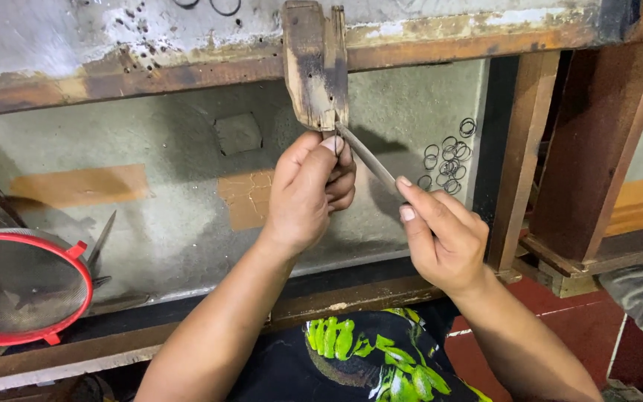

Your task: Filing a small metal ring using a hand file on a wooden bench pin at a jewelry workshop.

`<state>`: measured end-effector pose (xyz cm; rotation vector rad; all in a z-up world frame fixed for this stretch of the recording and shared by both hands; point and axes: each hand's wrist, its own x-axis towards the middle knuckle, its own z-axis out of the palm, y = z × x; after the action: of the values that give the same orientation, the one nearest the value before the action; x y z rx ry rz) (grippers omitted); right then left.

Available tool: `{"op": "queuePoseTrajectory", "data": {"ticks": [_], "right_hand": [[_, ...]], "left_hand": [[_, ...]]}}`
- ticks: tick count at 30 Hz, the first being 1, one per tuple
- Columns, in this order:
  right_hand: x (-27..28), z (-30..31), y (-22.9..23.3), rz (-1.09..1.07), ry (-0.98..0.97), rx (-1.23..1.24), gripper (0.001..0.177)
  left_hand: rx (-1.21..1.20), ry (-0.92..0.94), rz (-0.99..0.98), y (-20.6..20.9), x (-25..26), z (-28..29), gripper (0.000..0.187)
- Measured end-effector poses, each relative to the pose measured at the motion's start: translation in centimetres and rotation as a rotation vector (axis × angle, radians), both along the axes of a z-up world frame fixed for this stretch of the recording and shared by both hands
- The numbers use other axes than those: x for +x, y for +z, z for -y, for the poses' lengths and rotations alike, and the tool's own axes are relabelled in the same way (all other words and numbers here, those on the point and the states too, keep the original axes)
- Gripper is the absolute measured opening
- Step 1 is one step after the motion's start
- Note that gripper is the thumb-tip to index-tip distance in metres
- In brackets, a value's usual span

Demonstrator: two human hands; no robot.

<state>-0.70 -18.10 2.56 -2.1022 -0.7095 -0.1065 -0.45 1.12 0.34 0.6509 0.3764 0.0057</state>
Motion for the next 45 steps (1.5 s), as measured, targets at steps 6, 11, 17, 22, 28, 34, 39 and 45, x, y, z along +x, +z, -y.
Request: {"op": "queuePoseTrajectory", "data": {"ticks": [6,11,17,22,28,34,39,45], "right_hand": [[2.3,-2.8,-0.1,0.117,0.056,0.01,0.029],[2.4,-2.9,0.4,0.058,0.054,0.074,0.028],[1.3,-1.8,-0.8,0.036,0.034,0.021,0.027],[3.4,-4.6,0.8,0.143,0.052,0.009,0.027],[2.1,-3.3,0.8,0.076,0.017,0.019,0.028],[2.2,-4.2,0.7,0.075,0.007,-0.007,0.028],[3.8,-5.8,1.5,0.088,0.031,0.049,0.029],[1.4,-3.5,0.5,0.034,-0.003,0.009,0.029]], "left_hand": [[-0.005,0.001,-0.002,1.2,0.1,0.0,0.02],[-0.089,-0.034,0.007,1.1,0.0,-0.4,0.02],[-0.116,-0.027,0.004,0.6,-0.1,-0.3,0.02],[-0.029,0.013,0.022,0.9,0.2,0.1,0.02],[0.007,0.02,0.024,0.8,0.0,0.2,0.021],[0.025,0.028,0.028,1.0,0.1,0.1,0.023],[0.033,0.042,0.025,1.4,0.2,0.2,0.022],[0.026,0.016,0.028,1.0,0.1,-0.1,0.022]]}}
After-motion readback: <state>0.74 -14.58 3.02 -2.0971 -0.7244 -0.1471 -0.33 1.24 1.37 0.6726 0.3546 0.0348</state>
